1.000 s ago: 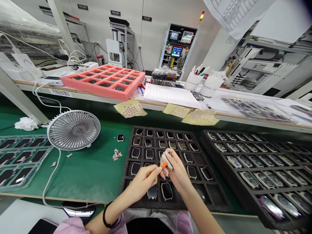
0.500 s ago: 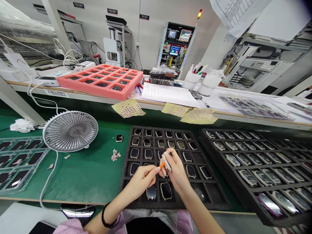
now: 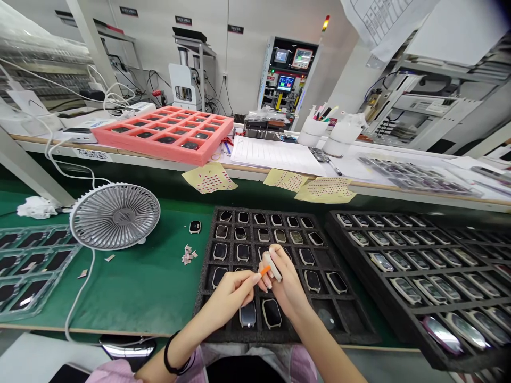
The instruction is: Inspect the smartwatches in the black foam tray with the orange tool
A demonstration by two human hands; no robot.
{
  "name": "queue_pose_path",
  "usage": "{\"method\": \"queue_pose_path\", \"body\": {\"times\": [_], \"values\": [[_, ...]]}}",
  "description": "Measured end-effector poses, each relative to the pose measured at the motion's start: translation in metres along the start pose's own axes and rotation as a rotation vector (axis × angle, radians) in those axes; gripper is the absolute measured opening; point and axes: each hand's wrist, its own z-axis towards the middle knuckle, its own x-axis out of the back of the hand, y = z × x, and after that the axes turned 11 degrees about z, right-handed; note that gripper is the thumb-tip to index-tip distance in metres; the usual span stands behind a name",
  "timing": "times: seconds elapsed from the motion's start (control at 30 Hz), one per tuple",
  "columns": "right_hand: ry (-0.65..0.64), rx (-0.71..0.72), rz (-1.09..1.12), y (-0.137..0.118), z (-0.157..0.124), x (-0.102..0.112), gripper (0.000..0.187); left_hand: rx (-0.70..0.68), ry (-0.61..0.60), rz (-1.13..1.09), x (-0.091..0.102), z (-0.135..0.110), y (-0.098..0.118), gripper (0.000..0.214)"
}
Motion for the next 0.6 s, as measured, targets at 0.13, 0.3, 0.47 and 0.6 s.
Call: {"method": "queue_pose_path", "body": {"times": [0.13, 0.3, 0.47, 0.6], "values": [[0.009, 0.033, -0.05, 0.0003, 0.0003, 0.0019, 0.018, -0.003, 0.005, 0.027, 0.0011, -0.0008, -0.0008, 0.038], [0.003, 0.035, -0.055, 0.0008, 0.0017, 0.0021, 0.021, -0.018, -0.007, 0.019, 0.002, 0.0006, -0.0004, 0.039], [-0.024, -0.168, 0.219, 0.0043, 0.0037, 0.0005, 0.023, -0.012, -0.006, -0.137, -0.0027, 0.0029, 0.0021, 0.043], [0.008, -0.213, 0.276, 0.0068, 0.0058, 0.0005, 0.025, -0.002, -0.007, -0.186, -0.0047, 0.0026, 0.0016, 0.044]]}}
